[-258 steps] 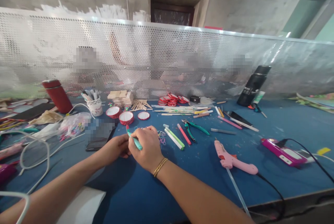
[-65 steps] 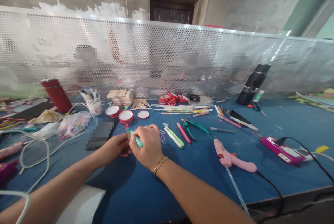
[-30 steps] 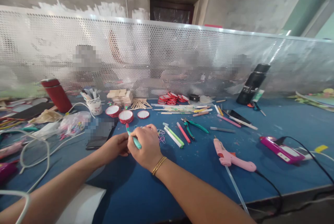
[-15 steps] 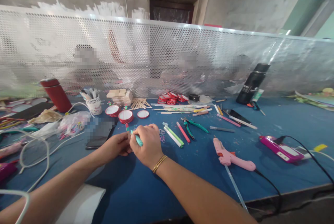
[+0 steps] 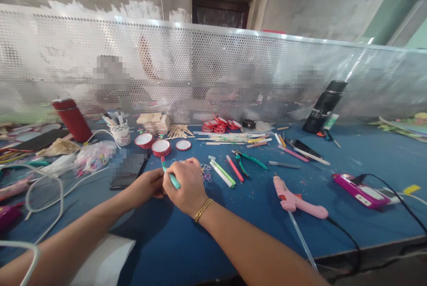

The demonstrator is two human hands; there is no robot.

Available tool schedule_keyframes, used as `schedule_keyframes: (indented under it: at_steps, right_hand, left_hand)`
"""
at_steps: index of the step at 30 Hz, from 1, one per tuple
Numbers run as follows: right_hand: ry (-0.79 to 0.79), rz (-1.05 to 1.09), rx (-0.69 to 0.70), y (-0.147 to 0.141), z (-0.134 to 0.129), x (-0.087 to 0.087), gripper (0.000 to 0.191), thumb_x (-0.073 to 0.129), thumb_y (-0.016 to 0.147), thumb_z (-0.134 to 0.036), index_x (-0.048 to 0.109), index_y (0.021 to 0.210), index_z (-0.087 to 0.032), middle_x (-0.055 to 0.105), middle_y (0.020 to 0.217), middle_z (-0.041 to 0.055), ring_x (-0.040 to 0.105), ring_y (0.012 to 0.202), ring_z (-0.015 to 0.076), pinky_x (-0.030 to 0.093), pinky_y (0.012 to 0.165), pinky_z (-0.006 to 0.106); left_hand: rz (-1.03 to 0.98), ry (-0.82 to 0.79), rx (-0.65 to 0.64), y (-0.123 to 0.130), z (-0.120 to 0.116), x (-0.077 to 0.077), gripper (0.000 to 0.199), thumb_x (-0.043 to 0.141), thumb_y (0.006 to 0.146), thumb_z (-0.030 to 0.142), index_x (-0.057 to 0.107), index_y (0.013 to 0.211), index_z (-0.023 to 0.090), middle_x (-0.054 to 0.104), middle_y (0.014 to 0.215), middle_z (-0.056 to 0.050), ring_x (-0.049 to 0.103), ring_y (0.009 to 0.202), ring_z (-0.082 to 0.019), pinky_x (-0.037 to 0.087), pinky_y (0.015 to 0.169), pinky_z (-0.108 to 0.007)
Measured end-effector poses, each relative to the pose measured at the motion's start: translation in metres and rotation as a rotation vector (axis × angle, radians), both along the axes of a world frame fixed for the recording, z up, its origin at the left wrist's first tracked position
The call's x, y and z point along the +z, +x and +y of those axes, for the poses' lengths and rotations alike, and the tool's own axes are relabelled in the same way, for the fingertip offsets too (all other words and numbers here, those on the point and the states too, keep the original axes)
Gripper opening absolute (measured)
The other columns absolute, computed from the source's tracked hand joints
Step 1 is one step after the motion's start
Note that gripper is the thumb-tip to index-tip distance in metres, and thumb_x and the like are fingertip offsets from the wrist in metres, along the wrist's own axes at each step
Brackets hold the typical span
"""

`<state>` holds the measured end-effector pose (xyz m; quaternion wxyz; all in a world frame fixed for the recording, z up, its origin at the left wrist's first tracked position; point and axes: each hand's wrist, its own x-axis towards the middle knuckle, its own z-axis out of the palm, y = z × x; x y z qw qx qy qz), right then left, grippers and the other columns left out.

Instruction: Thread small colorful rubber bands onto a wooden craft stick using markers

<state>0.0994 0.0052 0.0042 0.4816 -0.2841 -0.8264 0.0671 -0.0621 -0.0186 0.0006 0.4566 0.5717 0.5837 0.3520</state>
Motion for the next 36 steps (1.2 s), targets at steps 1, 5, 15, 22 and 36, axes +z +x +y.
schedule_keyframes:
  at_steps: [1,5,15,22,36]
  right_hand:
    - [0.003,0.003,-0.008,0.000,0.001,0.000,0.005,0.053,0.087,-0.022,0.055,0.082,-0.021,0.062,0.073,-0.0008,0.057,0.076,0.0153,0.034,0.089,0.034]
    - [0.002,0.023,-0.052,0.001,0.004,-0.002,0.005,0.053,0.086,-0.021,0.054,0.081,-0.021,0.062,0.073,-0.0006,0.057,0.076,0.0157,0.034,0.088,0.034]
    - [0.000,0.018,0.001,0.001,-0.001,0.000,0.006,0.051,0.089,-0.023,0.055,0.084,-0.021,0.063,0.074,-0.0005,0.057,0.077,0.0155,0.034,0.090,0.035]
    - [-0.009,-0.006,-0.011,0.000,0.001,-0.001,0.006,0.052,0.088,-0.023,0.056,0.083,-0.021,0.063,0.074,-0.0003,0.057,0.077,0.0156,0.034,0.090,0.035]
    - [0.014,0.009,0.005,0.000,-0.002,0.001,0.007,0.051,0.088,-0.024,0.055,0.083,-0.022,0.063,0.074,-0.0006,0.058,0.077,0.0156,0.034,0.090,0.035]
  left_hand:
    - [-0.003,0.001,-0.006,0.000,0.000,0.000,0.027,0.055,0.082,0.044,0.055,0.083,0.017,0.059,0.066,0.002,0.056,0.058,-0.010,0.048,0.056,-0.022]
    - [-0.011,0.006,-0.034,-0.003,0.002,-0.003,0.031,0.056,0.081,0.049,0.053,0.080,0.018,0.060,0.068,0.001,0.056,0.058,-0.010,0.047,0.056,-0.022]
    - [-0.023,0.009,-0.021,-0.002,0.001,-0.003,0.032,0.058,0.079,0.050,0.054,0.080,0.018,0.058,0.065,0.002,0.054,0.057,-0.010,0.045,0.055,-0.022]
    - [-0.028,0.014,-0.022,-0.002,0.002,-0.004,0.033,0.057,0.079,0.051,0.054,0.081,0.018,0.058,0.065,0.002,0.055,0.057,-0.010,0.045,0.055,-0.022]
    - [0.020,-0.016,0.016,0.003,-0.002,0.007,0.026,0.060,0.078,0.043,0.056,0.080,0.018,0.059,0.064,0.002,0.056,0.058,-0.011,0.048,0.056,-0.022]
